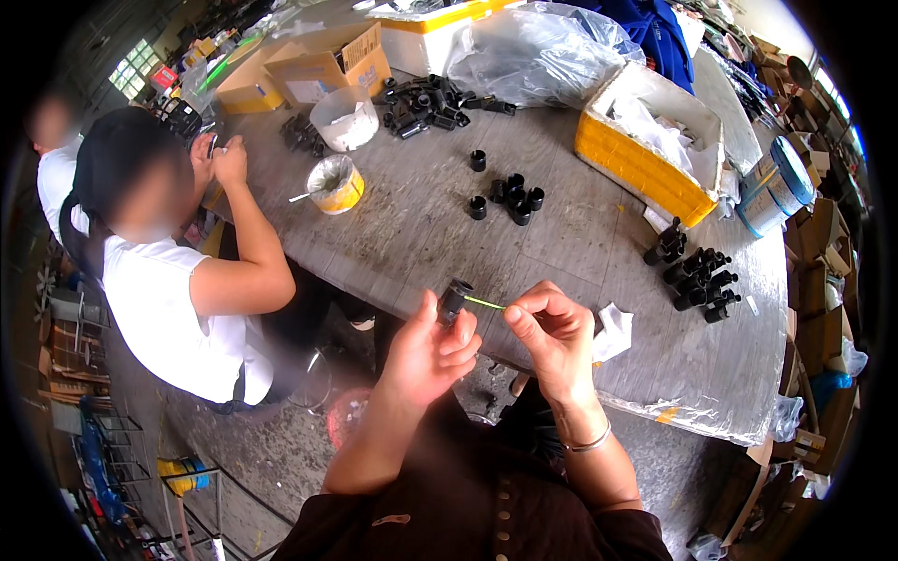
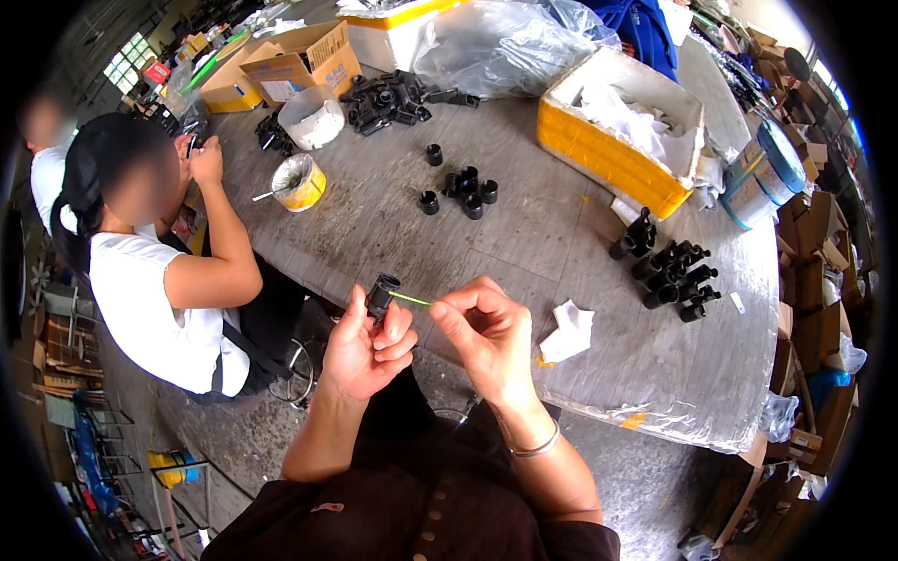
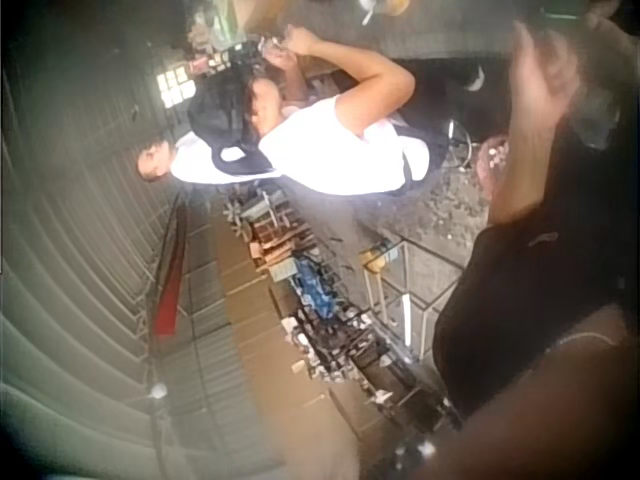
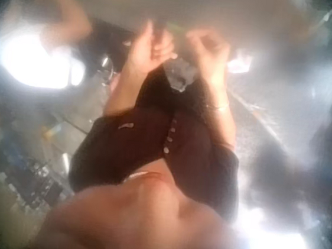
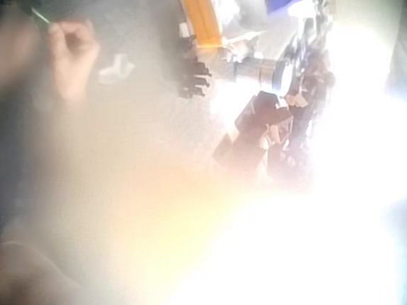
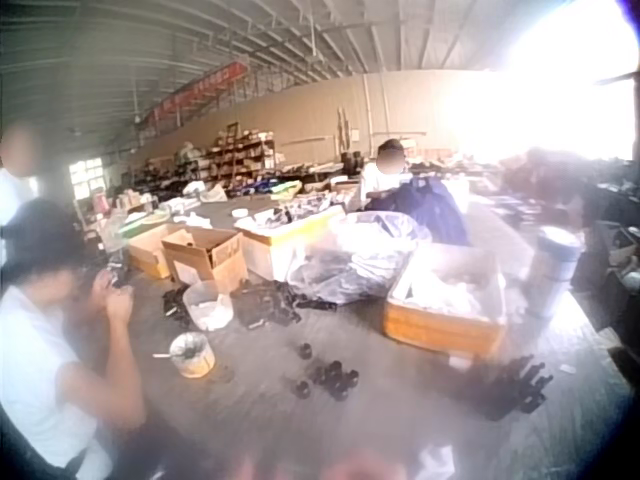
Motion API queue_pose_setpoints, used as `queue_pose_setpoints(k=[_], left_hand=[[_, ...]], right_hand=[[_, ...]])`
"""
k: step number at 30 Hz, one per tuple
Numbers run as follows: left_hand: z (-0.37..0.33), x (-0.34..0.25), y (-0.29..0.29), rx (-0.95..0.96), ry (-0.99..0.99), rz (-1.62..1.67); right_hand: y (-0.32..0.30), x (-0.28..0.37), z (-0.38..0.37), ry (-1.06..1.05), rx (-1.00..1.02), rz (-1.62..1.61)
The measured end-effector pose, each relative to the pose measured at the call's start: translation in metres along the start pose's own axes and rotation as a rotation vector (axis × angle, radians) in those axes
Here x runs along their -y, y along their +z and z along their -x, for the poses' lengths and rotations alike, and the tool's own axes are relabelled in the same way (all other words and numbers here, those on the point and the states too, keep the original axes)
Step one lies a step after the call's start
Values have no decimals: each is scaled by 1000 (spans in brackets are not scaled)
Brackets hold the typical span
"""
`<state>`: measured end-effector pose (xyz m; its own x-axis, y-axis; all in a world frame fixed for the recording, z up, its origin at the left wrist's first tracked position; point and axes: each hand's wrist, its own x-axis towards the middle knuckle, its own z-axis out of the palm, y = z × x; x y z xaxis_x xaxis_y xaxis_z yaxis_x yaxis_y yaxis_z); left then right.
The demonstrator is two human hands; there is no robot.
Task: The person wipes a black cylindrical component with a cloth, applies a green substance to the interior using a small stick, and joins it with another black part.
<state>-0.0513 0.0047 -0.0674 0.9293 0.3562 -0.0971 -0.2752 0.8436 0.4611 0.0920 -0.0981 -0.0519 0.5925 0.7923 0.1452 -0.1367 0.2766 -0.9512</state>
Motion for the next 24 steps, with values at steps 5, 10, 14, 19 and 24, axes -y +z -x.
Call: queue_pose_setpoints(k=[5,10,14,19,24], left_hand=[[1,0,5,-134,41,-235],[1,3,5,-16,14,18],[1,4,5,74,-27,213],[1,5,5,139,-29,267],[4,3,2,95,-1,114]], right_hand=[[2,2,-1,15,16,4],[5,0,-1,-16,18,17],[4,-2,0,-22,18,11],[4,-1,0,-15,10,10],[3,-5,0,-4,17,45]])
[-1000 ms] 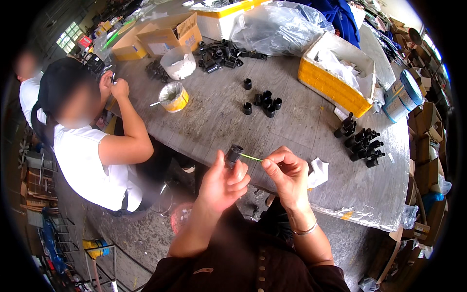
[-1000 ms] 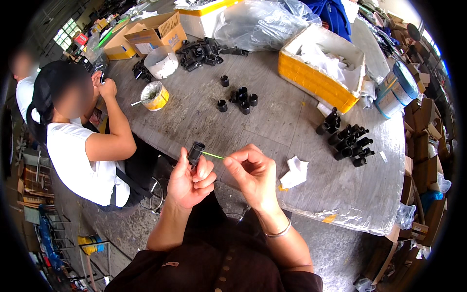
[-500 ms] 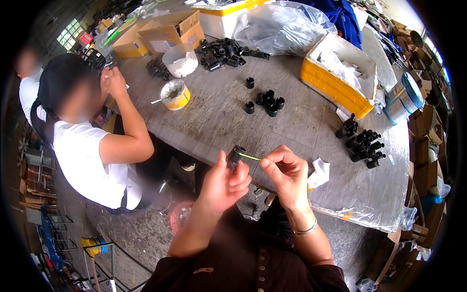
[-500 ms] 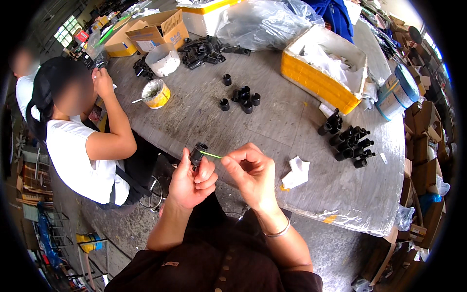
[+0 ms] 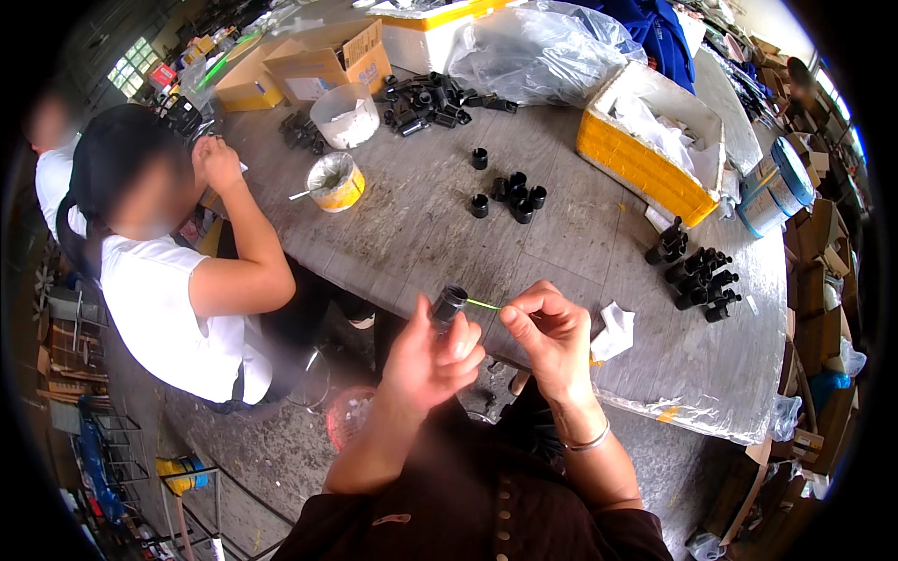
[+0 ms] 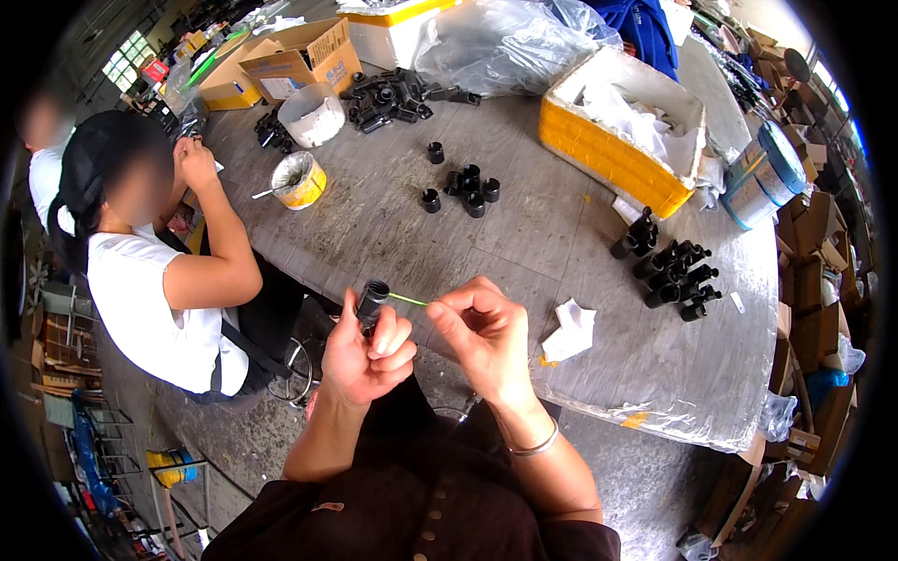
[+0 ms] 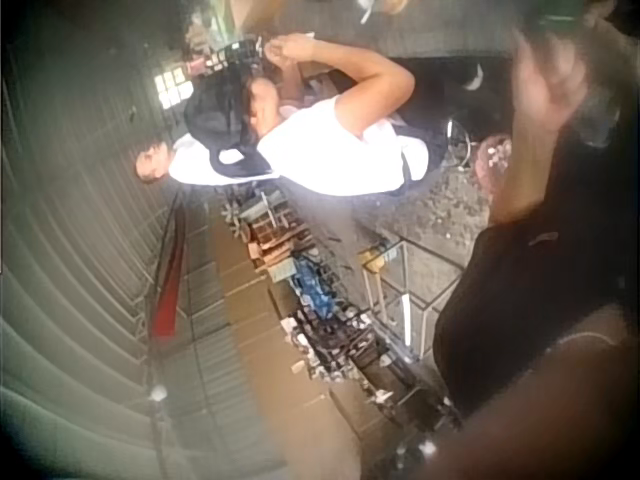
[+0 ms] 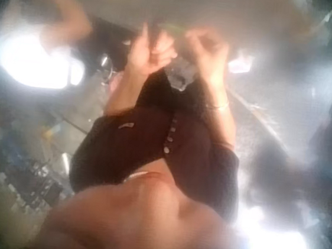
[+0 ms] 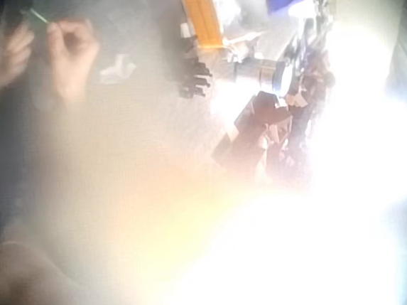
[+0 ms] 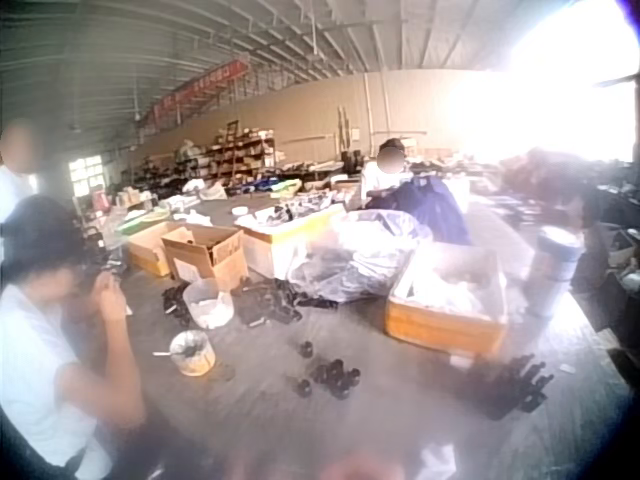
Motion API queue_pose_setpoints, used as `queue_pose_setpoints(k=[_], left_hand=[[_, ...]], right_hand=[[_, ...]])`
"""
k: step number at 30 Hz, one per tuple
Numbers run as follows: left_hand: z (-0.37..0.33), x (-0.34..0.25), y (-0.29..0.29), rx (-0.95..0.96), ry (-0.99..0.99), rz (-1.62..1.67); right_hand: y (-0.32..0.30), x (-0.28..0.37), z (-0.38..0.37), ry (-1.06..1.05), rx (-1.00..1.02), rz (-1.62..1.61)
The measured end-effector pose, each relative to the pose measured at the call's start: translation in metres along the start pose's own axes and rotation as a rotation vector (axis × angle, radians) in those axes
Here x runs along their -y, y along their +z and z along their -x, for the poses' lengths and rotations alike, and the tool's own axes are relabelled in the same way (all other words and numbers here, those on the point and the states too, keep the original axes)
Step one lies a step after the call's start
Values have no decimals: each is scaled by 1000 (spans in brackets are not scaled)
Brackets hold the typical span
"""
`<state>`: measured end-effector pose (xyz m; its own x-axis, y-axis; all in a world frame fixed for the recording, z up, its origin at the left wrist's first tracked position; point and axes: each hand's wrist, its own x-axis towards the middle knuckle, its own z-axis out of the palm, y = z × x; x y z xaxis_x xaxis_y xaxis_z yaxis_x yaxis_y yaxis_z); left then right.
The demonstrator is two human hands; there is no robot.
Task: The person wipes a black cylindrical component with a cloth, applies a green substance to the interior using a small stick, and joins it with another black part.
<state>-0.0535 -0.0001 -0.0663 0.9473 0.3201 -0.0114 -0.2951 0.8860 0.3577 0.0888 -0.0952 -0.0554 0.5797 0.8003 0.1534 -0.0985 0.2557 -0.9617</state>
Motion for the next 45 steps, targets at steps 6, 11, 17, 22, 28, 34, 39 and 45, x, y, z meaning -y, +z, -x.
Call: queue_pose_setpoints(k=[6,11,17,22,28,34,39,45], left_hand=[[9,-23,22,-426,507,-1148],[3,-29,25,-608,1000,-1863],[6,-31,13,-640,1094,-2024],[6,-32,6,-648,985,-1755],[11,-39,-10,-644,901,-1469],[22,-66,-15,-783,972,-1456],[35,-98,-15,-824,1157,-1541],[37,-105,-7,-856,1161,-1729]], right_hand=[[-11,-13,3,59,-25,16],[-15,-13,4,57,-58,33],[-12,-11,3,59,-62,41],[-6,-1,-10,46,-62,77],[23,14,-75,-129,-3,252],[91,-4,-145,-211,161,331],[117,18,-117,-249,326,204],[105,20,-83,-255,295,267]])
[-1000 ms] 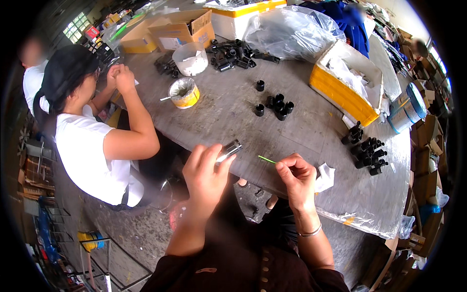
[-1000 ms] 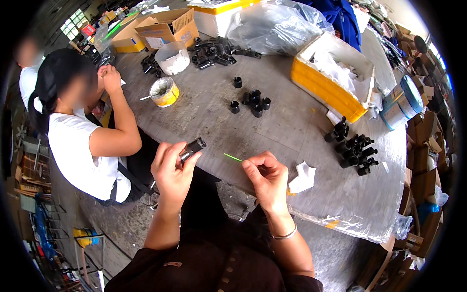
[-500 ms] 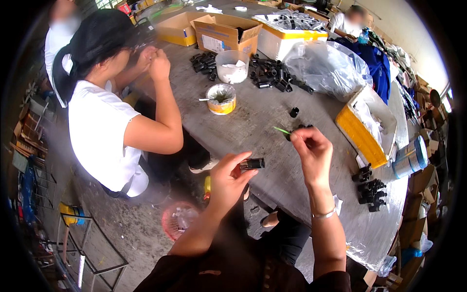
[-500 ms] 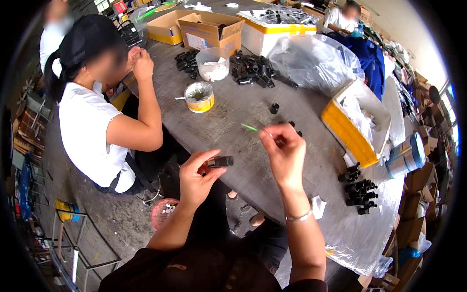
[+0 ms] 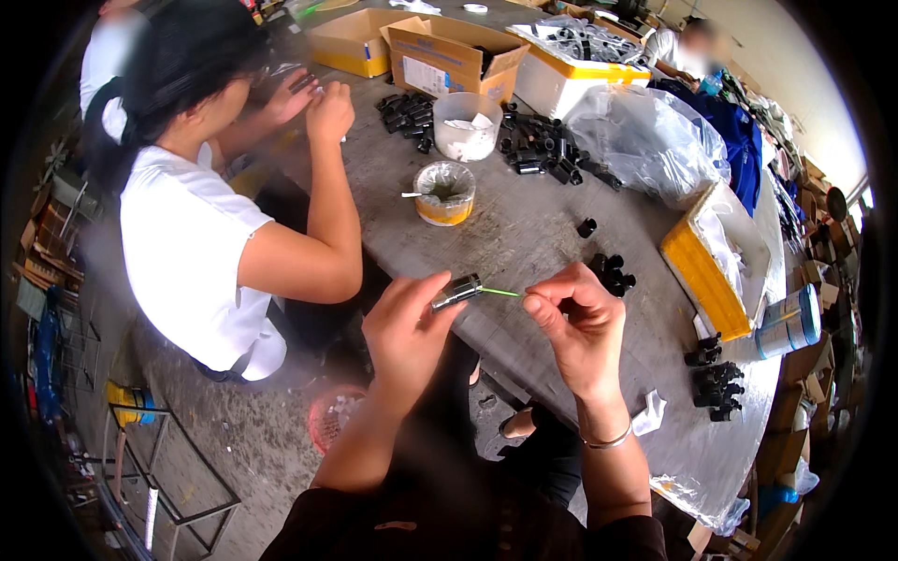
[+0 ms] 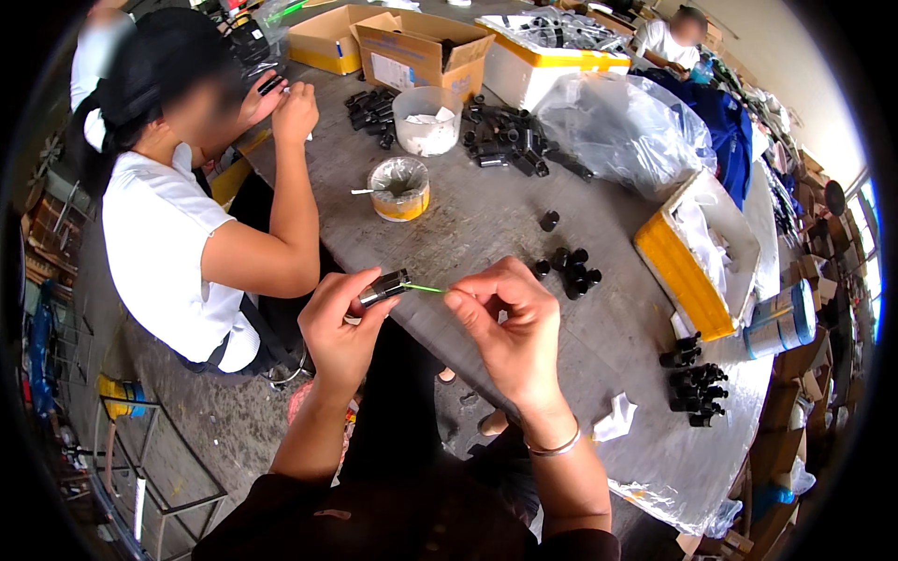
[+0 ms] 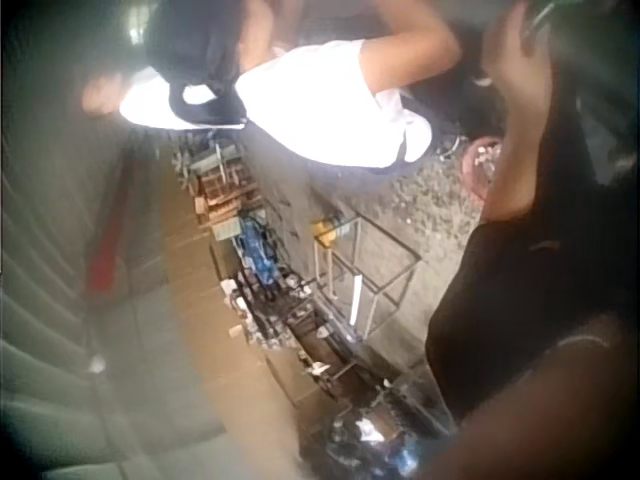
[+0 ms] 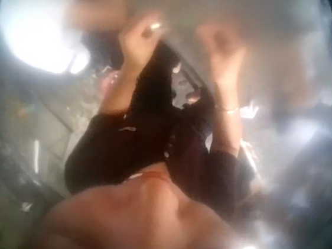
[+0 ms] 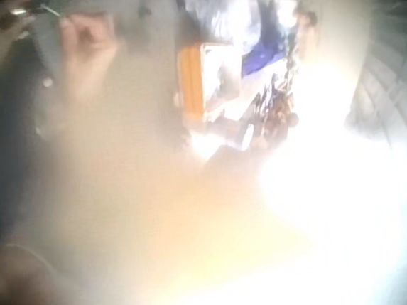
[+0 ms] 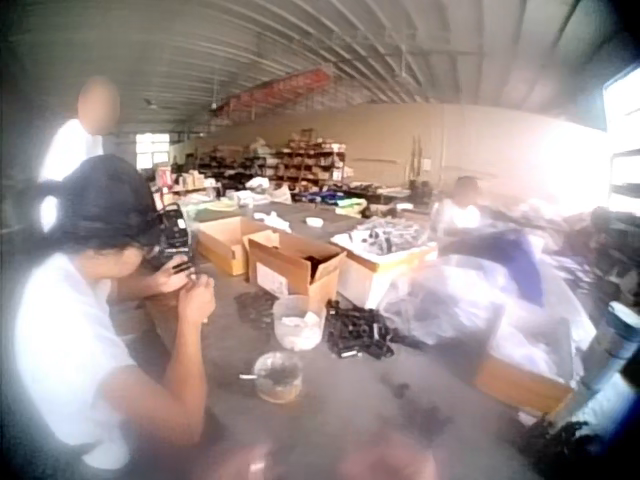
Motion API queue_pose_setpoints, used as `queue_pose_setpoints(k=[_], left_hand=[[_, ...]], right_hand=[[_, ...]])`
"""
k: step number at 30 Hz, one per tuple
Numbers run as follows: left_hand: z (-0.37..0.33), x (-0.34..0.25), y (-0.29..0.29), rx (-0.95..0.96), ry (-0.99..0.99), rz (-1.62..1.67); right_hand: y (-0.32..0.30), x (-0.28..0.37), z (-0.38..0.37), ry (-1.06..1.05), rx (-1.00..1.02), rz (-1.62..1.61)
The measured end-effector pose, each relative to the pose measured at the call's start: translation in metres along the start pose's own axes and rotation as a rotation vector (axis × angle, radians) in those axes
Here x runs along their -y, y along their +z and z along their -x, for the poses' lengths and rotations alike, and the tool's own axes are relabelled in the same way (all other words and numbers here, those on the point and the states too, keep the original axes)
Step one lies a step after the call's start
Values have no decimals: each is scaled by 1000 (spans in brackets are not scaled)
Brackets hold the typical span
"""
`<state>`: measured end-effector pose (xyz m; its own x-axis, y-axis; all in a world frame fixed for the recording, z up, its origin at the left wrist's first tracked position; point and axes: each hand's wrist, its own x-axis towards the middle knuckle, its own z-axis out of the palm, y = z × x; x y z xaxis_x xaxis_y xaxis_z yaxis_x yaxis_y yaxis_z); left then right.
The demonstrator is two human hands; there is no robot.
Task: The person wipes a black cylindrical component with a cloth, applies a green substance to the interior using a small stick, and joins it with another black part.
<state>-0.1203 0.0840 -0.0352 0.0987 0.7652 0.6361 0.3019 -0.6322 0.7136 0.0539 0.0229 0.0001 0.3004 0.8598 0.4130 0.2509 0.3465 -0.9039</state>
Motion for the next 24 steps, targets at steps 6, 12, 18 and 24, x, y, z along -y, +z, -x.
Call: queue_pose_setpoints(k=[6,12,18,24], left_hand=[[-1,-2,3,-76,419,-135],[5,-9,3,-104,402,-125],[9,-18,4,-99,362,-115],[14,-25,7,-84,290,-95]], right_hand=[[-5,3,2,-17,-26,66],[-9,10,9,7,-22,51],[-15,11,17,4,-21,51],[-21,11,27,-6,-39,28]])
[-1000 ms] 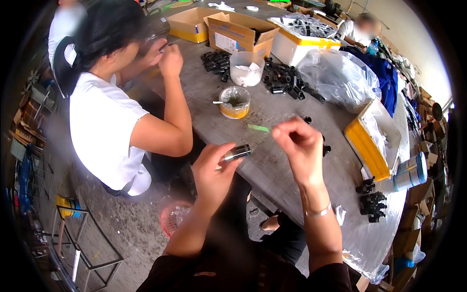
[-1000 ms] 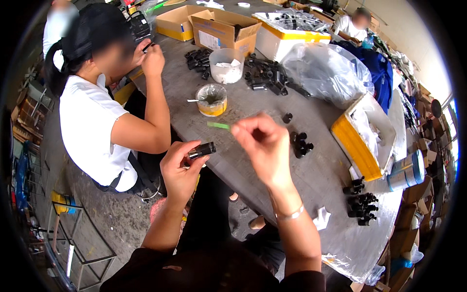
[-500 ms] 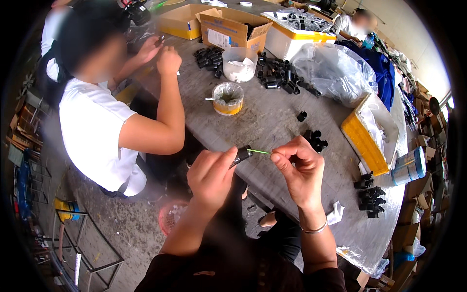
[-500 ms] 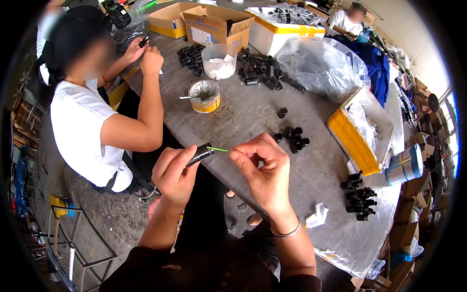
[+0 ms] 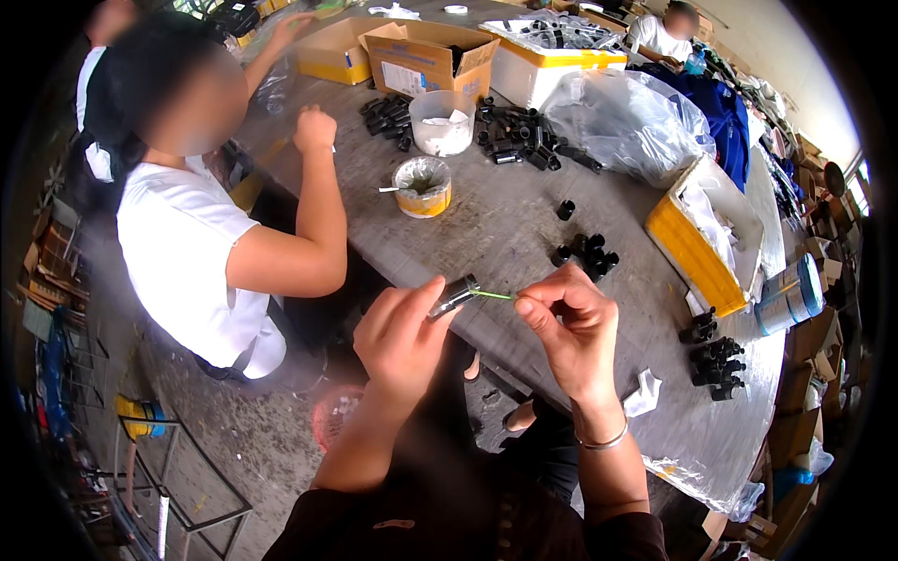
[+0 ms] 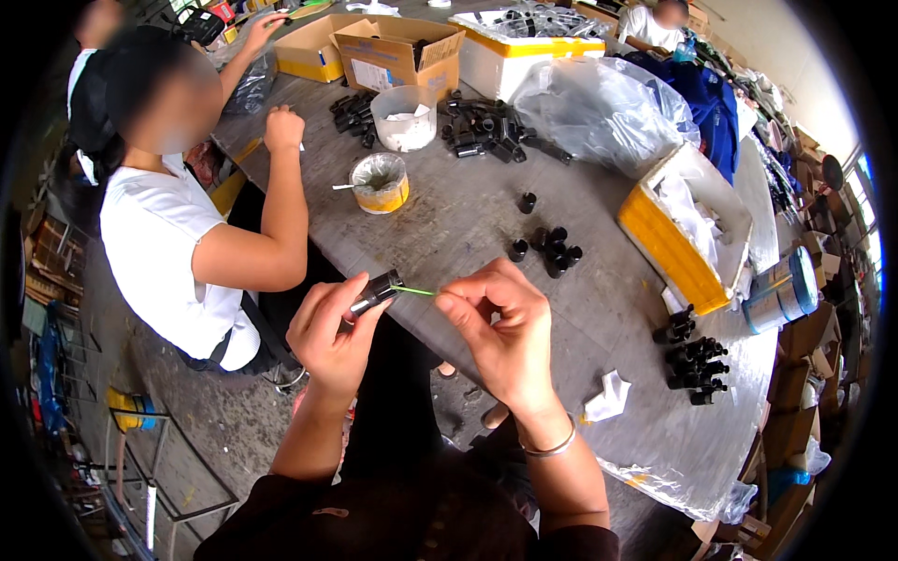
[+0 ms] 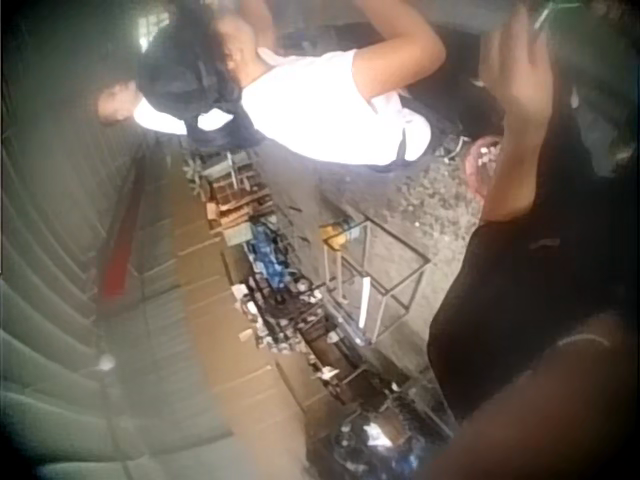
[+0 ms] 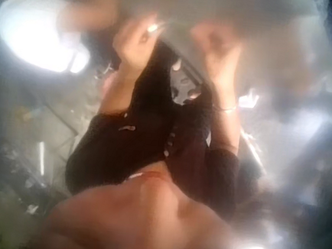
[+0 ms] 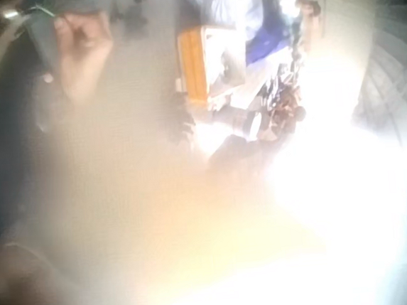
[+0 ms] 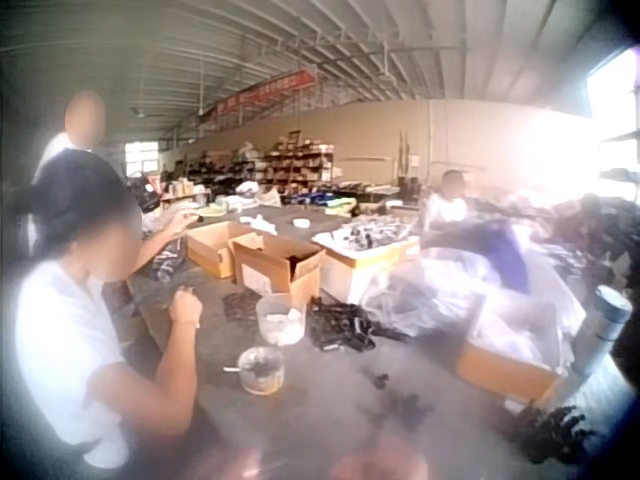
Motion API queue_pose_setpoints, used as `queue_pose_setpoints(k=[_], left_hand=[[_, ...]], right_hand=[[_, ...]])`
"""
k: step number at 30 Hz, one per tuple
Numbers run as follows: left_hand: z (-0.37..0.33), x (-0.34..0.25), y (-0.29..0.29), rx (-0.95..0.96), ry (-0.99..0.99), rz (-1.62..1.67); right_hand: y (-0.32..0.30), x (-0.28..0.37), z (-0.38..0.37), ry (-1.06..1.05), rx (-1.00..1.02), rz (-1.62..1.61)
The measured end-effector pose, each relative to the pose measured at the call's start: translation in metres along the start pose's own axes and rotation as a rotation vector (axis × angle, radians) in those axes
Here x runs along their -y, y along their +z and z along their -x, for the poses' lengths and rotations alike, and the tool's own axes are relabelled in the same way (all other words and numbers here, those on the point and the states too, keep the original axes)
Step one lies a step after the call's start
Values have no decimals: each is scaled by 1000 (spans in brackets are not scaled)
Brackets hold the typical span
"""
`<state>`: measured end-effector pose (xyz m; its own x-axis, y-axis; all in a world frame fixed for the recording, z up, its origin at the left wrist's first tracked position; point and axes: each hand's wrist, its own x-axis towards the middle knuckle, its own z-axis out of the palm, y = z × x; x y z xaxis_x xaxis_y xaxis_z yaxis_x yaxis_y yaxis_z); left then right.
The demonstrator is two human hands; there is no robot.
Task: The person wipes a black cylindrical component with a cloth, applies a green substance to the interior using a small stick, and joins it with another black part.
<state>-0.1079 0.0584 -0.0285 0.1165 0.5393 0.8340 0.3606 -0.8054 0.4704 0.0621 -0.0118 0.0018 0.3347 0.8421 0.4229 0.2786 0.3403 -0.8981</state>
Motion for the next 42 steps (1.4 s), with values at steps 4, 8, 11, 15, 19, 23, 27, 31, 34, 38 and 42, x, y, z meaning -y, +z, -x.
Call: queue_pose_setpoints(k=[4,8,11,15,19,23,27,31,34,38,42], left_hand=[[-2,-7,-3,33,-53,6],[-2,-14,-5,69,-116,72],[0,-17,-6,91,-160,133],[2,-20,-5,143,-264,301],[16,-17,-3,223,-490,436],[19,-31,-1,257,-819,784],[23,-33,5,266,-925,915],[23,-37,9,282,-987,961],[22,-39,8,313,-1079,1005],[26,-37,13,298,-1245,1212],[26,-39,17,288,-1357,1288]], right_hand=[[-1,3,5,47,-12,-49],[-5,-3,9,-7,-34,-46],[-7,-3,13,13,-44,-87],[-12,1,18,57,-48,-127],[-12,7,21,93,-71,-194],[-18,4,25,47,-83,-157],[-22,2,31,33,-106,-136],[-26,-2,36,42,-125,-123],[-26,-3,39,55,-146,-143],[-28,-5,42,53,-160,-140],[-30,-6,43,61,-175,-156]])
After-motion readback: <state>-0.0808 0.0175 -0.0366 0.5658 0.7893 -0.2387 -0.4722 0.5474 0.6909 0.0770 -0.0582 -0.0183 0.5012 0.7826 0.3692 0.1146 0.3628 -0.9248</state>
